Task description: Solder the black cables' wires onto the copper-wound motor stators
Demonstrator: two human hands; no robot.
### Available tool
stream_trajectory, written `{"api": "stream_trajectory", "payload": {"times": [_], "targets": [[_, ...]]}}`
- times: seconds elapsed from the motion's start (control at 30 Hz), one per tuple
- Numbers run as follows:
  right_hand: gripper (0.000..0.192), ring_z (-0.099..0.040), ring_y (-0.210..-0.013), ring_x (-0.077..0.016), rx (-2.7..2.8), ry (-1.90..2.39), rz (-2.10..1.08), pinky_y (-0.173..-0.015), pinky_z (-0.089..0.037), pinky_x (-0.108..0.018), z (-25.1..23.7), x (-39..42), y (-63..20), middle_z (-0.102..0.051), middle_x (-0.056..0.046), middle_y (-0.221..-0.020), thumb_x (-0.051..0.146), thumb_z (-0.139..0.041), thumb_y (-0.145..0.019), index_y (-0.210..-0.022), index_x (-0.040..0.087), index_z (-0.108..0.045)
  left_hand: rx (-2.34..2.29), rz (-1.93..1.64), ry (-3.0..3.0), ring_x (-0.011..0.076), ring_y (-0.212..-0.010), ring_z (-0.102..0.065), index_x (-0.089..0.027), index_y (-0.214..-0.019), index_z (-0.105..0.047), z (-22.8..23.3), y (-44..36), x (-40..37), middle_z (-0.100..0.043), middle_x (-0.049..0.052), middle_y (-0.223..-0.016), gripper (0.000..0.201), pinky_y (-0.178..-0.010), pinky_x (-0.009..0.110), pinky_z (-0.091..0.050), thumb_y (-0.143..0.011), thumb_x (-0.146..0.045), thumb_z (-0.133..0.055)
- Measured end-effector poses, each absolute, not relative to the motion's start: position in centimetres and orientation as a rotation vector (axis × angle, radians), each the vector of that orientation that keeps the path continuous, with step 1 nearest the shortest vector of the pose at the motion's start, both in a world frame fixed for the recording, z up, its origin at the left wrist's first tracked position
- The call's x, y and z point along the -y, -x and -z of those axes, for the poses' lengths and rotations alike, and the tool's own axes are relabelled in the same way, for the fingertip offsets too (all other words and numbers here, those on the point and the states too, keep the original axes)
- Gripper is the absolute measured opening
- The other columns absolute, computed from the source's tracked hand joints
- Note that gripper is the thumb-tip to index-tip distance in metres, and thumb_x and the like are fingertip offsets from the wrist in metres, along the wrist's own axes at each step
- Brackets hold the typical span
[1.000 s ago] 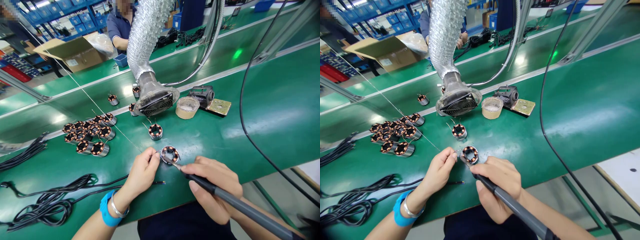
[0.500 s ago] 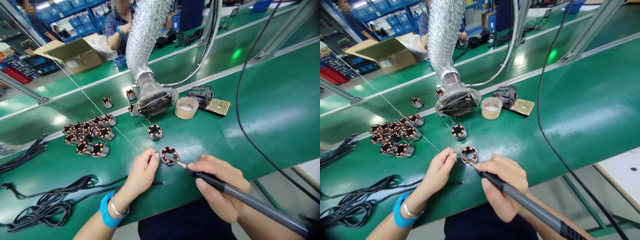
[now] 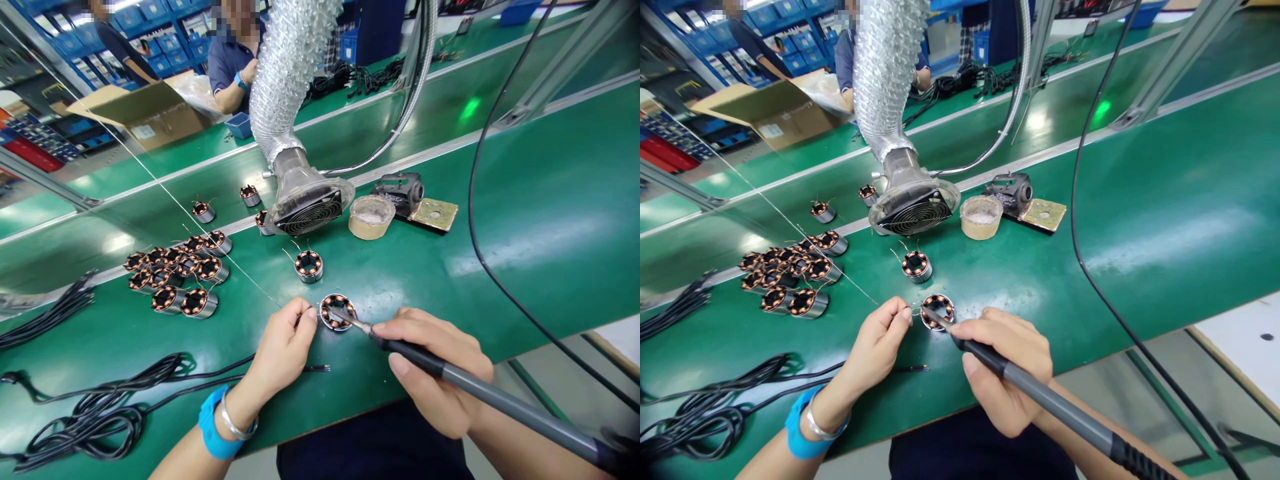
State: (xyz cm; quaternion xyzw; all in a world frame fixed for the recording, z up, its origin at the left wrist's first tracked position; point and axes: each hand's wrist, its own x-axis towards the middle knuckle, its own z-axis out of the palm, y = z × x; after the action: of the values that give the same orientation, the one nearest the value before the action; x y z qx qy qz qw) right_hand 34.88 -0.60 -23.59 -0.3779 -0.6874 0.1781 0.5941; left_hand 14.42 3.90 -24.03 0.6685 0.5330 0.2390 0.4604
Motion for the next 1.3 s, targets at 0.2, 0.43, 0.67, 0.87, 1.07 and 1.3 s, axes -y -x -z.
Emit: {"api": "stream_trajectory", "payload": {"times": [0.2, 0.43, 0.67, 0.87, 1.07, 1.3], "targets": [[0.03, -0.057, -0.06, -0.0147, 1.615, 0.976, -0.209, -0.052, -0.046, -0.028, 24.7, -1.3, -37.5, -0.065, -0.003, -0.077, 0.01, -0.06, -0.08, -0.107, 0.019, -0.066, -1.296, -0.584, -1.687, 0.0112, -0.061, -0.036, -0.019, -0.078, -0.045, 24.1, -14.1, -3.8, -0.039, -0.005, -0.066, 0.031, -0.058, 0.024, -0.03, -0.099, -0.041, -0.038], [0.034, -0.065, -0.084, -0.0225, 1.677, 1.193, 0.116, -0.075, -0.055, -0.039, 26.9, -6.7, -42.6, -0.07, -0.007, -0.101, 0.023, -0.06, -0.088, -0.121, 0.024, -0.063, -1.191, -0.643, -1.43, 0.0087, -0.051, -0.034, -0.02, -0.081, -0.046, 24.8, -14.0, -3.8, -0.038, -0.007, -0.059, 0.035, -0.05, 0.021, -0.029, -0.096, -0.051, -0.042], [0.033, -0.068, -0.067, -0.0163, 1.734, 1.289, -0.009, -0.07, -0.057, -0.031, 28.0, -7.4, -42.8, -0.07, -0.002, -0.08, 0.022, -0.056, -0.093, -0.126, 0.023, -0.06, -1.179, -0.664, -1.156, 0.004, -0.037, -0.037, -0.016, -0.07, -0.051, 24.5, -13.4, -4.6, -0.046, -0.006, -0.052, 0.039, -0.039, 0.017, -0.024, -0.084, -0.053, -0.057], [0.018, -0.059, -0.06, -0.0136, 1.952, 0.797, -0.203, -0.058, -0.05, -0.026, 25.3, -5.6, -36.7, -0.065, 0.0, -0.072, 0.015, -0.061, -0.086, -0.102, 0.022, -0.059, -1.211, -0.606, -1.093, 0.007, -0.037, -0.043, -0.012, -0.07, -0.066, 24.3, -12.6, -5.1, -0.05, -0.003, -0.049, 0.034, -0.035, 0.017, -0.027, -0.074, -0.046, -0.066], [0.025, -0.05, -0.058, -0.0141, 2.109, 0.576, -0.286, -0.056, -0.044, -0.027, 25.0, -6.5, -33.0, -0.057, 0.0, -0.069, 0.007, -0.047, -0.081, -0.101, 0.019, -0.056, -1.25, -0.63, -1.299, 0.0073, -0.047, -0.042, -0.011, -0.072, -0.073, 23.0, -12.6, -5.1, -0.053, -0.002, -0.055, 0.03, -0.047, 0.02, -0.032, -0.076, -0.041, -0.066], [0.031, -0.059, -0.066, -0.0132, 1.997, 0.547, -0.527, -0.064, -0.052, -0.025, 25.9, -6.7, -33.7, -0.064, 0.0, -0.075, 0.006, -0.054, -0.083, -0.112, 0.018, -0.052, -1.271, -0.566, -1.588, 0.013, -0.064, -0.049, -0.015, -0.078, -0.077, 22.6, -13.0, -4.9, -0.063, 0.002, -0.068, 0.027, -0.062, 0.024, -0.037, -0.087, -0.033, -0.06]]}}
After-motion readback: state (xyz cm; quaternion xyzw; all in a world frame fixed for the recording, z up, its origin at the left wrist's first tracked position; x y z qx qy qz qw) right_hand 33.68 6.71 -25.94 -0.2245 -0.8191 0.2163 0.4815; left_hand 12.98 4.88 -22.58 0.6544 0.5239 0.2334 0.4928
